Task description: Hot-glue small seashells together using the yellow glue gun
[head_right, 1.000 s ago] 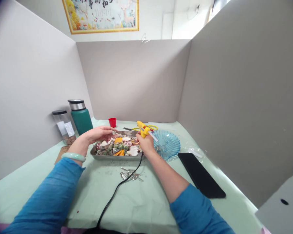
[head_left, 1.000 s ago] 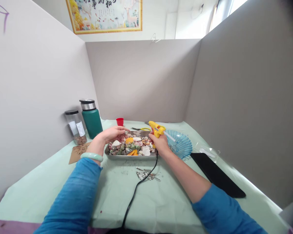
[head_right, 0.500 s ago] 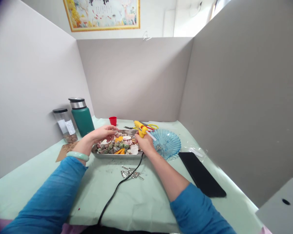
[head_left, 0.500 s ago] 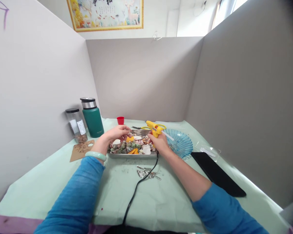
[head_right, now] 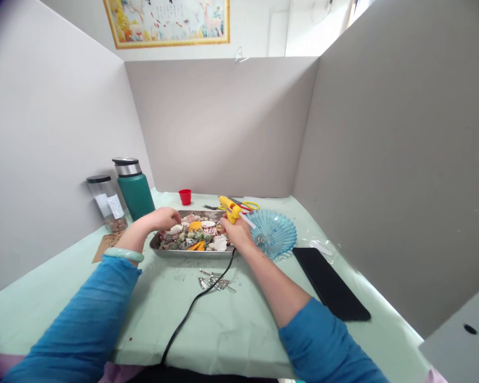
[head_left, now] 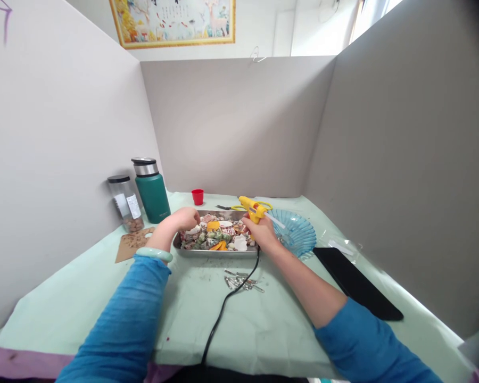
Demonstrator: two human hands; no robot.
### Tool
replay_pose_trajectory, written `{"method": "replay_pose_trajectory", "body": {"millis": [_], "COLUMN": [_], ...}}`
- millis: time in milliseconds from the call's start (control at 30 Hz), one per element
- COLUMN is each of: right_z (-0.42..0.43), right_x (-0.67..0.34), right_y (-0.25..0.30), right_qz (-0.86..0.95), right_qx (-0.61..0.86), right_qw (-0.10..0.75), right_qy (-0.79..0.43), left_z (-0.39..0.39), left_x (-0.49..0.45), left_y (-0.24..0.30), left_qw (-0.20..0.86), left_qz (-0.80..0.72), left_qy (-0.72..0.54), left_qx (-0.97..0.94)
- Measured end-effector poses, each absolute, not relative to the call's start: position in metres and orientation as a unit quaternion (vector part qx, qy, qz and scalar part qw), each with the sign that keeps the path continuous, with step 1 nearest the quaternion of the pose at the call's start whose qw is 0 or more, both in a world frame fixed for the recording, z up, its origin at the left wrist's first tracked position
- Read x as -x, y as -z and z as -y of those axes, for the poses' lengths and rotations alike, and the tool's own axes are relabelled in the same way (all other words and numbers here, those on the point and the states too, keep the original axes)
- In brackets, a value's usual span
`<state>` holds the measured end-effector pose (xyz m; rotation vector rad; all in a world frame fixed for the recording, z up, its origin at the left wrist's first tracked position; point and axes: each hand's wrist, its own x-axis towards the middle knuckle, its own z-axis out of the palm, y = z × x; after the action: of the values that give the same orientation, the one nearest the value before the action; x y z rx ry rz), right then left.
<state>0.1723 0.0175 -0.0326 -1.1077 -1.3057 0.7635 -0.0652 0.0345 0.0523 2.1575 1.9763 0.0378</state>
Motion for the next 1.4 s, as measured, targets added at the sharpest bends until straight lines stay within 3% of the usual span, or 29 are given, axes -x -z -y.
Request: {"method": "replay_pose_trajectory", "body": {"millis": [233, 500, 633, 967, 1400], "right_z": [-0.019, -0.018, -0.014, -0.011, -0.012], "right_x": [-0.173, -0.172, -0.172, -0.17, -0.171], "right_y": [0.035, 0.033, 0.03, 0.027, 0.028], "right_qz": [0.553, 0.554, 0.558, 0.555, 0.569], "right_qx": [0.465, 0.468, 0.47, 0.453, 0.434], "right_qw": [0.603, 0.6, 0.597, 0.606, 0.586], "right_qy": [-0.337, -0.337, -0.334, -0.346, -0.38], "left_z": [-0.034, -0.03, -0.031, -0.026, -0.029], "left_x": [0.067, 0.06, 0.061, 0.032, 0.006], "left_y": [-0.05, -0.049, -0.054, -0.045, -0.021], "left_qw": [0.135, 0.092, 0.093, 0.307, 0.371], "left_qz": [-0.634, -0.634, -0.635, -0.546, -0.49], "left_qy": [-0.016, 0.014, -0.056, -0.255, -0.315], "left_qx": [-0.761, -0.768, -0.764, -0.737, -0.723]}}
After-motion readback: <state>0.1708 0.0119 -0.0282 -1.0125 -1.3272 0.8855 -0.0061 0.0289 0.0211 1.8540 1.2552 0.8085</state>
